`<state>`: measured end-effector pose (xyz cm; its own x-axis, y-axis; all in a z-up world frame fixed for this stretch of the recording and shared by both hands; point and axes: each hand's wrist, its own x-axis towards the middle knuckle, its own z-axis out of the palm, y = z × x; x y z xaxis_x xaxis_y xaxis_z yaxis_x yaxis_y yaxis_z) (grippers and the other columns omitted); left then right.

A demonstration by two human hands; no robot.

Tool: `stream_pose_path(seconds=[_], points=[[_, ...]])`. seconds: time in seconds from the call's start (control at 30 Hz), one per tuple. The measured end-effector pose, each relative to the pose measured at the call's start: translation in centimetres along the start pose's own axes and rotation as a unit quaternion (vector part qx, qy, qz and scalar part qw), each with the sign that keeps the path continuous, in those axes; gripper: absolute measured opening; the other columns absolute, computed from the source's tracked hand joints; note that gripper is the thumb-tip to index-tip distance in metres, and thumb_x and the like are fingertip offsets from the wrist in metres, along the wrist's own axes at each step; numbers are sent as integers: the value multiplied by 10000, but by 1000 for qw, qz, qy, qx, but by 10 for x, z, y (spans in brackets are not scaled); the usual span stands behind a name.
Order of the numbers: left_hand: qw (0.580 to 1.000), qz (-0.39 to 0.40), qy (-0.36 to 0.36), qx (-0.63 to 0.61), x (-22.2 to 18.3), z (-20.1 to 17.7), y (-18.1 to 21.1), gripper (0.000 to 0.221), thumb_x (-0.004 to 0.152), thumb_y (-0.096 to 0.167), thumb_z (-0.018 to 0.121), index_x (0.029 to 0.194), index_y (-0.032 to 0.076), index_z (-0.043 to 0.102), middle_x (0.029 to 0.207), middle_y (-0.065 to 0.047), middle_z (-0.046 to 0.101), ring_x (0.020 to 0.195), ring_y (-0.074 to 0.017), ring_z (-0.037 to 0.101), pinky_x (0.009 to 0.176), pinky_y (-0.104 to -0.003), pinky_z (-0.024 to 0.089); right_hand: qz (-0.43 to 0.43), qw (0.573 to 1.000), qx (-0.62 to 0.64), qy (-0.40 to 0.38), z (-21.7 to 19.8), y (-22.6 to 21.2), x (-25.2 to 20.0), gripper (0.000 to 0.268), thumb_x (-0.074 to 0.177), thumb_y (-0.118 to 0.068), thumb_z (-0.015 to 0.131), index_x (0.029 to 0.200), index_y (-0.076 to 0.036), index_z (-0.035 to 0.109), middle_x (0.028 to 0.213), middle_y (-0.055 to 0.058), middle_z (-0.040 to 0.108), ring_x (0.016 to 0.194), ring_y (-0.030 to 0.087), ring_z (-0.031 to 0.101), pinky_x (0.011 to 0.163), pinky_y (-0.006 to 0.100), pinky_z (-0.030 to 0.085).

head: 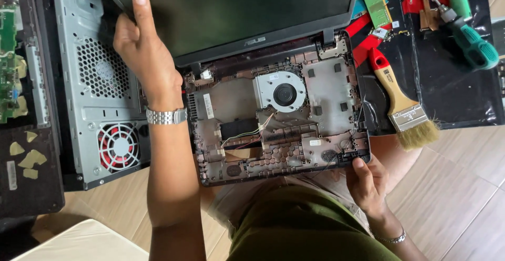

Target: Installing a cooling fan into a laptop chassis and securing it with screws using a screwdriver

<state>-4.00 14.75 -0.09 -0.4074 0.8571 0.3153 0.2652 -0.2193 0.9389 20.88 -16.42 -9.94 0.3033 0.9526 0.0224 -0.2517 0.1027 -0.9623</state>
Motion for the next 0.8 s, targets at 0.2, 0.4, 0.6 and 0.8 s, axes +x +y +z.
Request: stream_pose_path(seconds=[0.2,0.4,0.6,0.8], points=[[1000,-9,1,15,4,7,-3,617,907,551,691,732,185,226,768,55,189,700,-105,256,662,-301,304,-10,1000,18,-15,-1,-1,1,311,1107,-257,441,894,-56,547,684,62,594,607,160,576,591,238,469],[992,83,-26,-90,-14,-8,-18,443,1047,268,725,1312,-33,536,1387,-165,589,1295,-203,546,1151,-371,425,-3,997,67,-30,-4,2,2,331,1110,-292,476,939,-23,565,739,75,618,630,166,594,585,243,496],[933,291,-124,170,-103,-27,70,292,1103,127,636,1324,-32,532,1203,-163,629,1095,-325,646,963,-427,540,-17,999,30,-33,-11,8,1,324,1108,-253,449,907,-47,595,772,69,653,682,172,623,659,261,527],[766,365,-446,285,-156,-37,29,677,1087,326,754,1570,66,356,1648,-168,368,1552,-367,383,1339,-522,337,-18,1000,-10,-1,-18,17,-8,315,1100,-234,465,882,-37,578,749,67,626,652,162,593,588,245,488]])
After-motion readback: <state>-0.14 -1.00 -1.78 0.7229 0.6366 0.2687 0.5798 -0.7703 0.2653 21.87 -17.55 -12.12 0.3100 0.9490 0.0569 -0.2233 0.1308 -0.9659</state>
